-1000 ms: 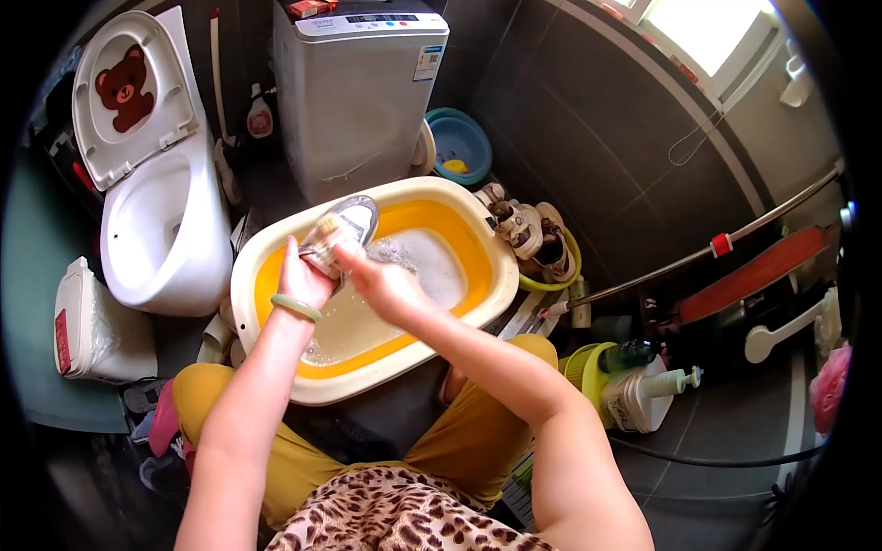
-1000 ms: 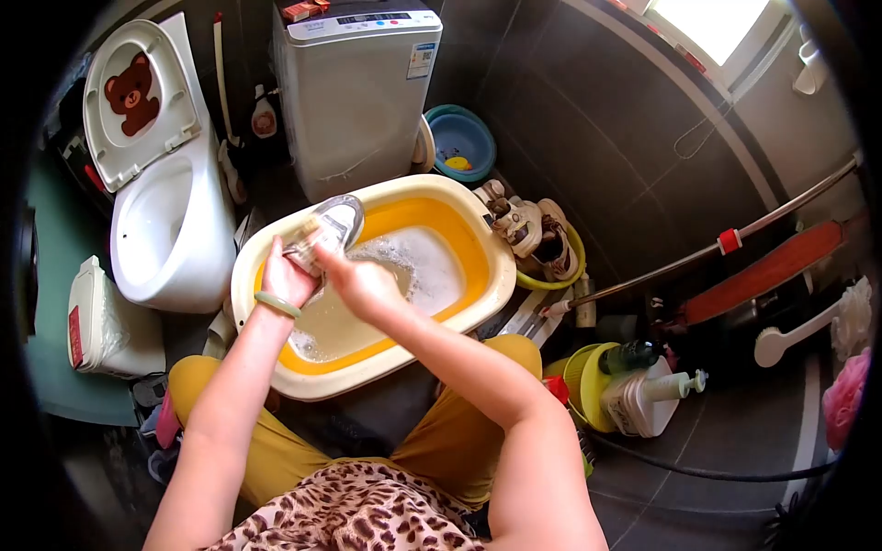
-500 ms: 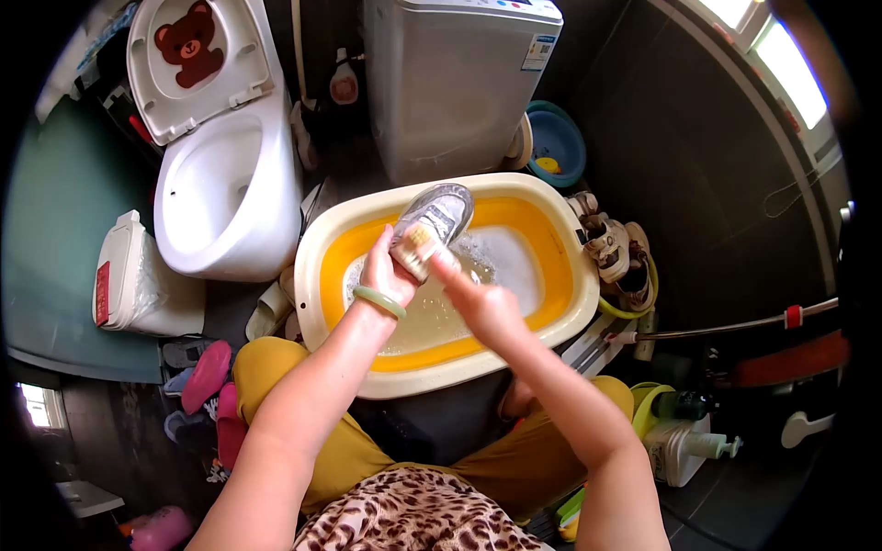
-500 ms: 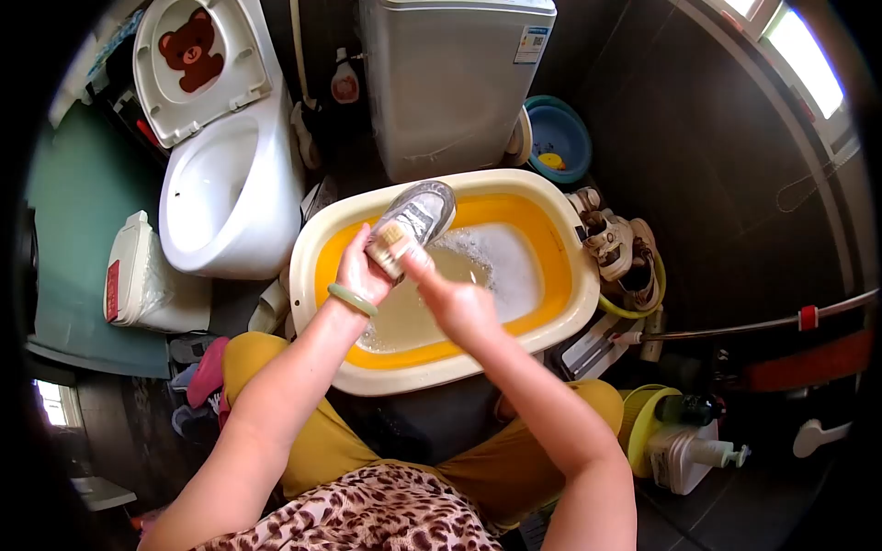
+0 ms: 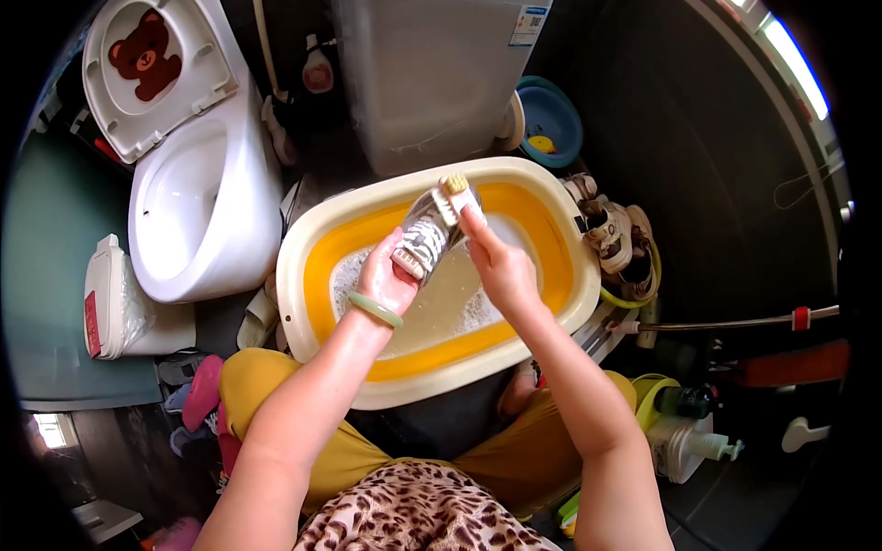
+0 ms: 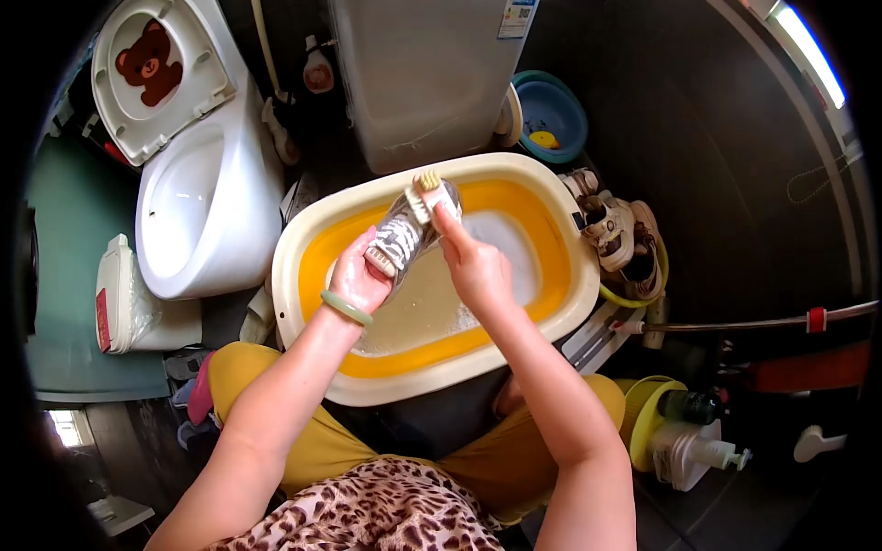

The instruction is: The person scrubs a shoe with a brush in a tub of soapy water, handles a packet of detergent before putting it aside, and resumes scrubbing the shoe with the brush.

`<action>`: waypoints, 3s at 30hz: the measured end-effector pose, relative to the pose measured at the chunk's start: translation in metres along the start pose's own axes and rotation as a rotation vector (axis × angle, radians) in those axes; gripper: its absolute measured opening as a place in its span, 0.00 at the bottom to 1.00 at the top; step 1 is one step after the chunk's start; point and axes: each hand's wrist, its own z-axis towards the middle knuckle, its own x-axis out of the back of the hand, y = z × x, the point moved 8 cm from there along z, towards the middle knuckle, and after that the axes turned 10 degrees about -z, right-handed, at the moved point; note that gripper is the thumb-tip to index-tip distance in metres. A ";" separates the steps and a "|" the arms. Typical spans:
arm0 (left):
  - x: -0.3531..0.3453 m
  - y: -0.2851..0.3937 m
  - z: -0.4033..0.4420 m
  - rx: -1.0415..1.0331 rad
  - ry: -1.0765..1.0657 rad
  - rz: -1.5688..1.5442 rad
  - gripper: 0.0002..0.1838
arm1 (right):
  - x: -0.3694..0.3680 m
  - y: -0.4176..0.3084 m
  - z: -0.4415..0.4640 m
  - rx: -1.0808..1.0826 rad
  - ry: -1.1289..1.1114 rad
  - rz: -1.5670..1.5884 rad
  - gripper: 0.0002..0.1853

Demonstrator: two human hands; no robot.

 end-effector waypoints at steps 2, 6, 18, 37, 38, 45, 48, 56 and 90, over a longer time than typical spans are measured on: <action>0.001 -0.001 0.001 -0.013 0.046 0.000 0.17 | -0.005 -0.009 -0.006 -0.036 -0.020 0.034 0.23; 0.016 0.013 0.013 0.042 0.016 -0.041 0.17 | -0.019 -0.068 -0.048 0.217 -0.107 0.258 0.26; 0.020 0.030 0.010 -0.041 0.010 0.021 0.16 | -0.024 -0.077 -0.046 0.247 -0.155 0.188 0.27; 0.020 0.020 0.013 -0.094 0.127 0.083 0.16 | -0.030 -0.029 -0.025 0.026 -0.208 0.080 0.24; 0.029 0.021 0.012 -0.090 0.200 0.064 0.16 | -0.032 -0.046 -0.038 0.115 -0.242 0.105 0.26; 0.022 0.022 0.012 -0.124 0.131 0.077 0.17 | -0.027 0.001 -0.004 0.012 -0.211 0.017 0.25; 0.008 0.018 0.005 -0.099 0.134 0.060 0.17 | -0.029 -0.024 -0.018 -0.008 -0.207 0.149 0.25; 0.013 0.016 0.007 -0.085 0.092 0.053 0.17 | -0.027 -0.001 -0.002 -0.060 -0.220 0.032 0.23; -0.046 -0.018 -0.015 0.021 -0.387 0.276 0.28 | -0.012 -0.031 0.022 -0.027 -0.056 -0.092 0.11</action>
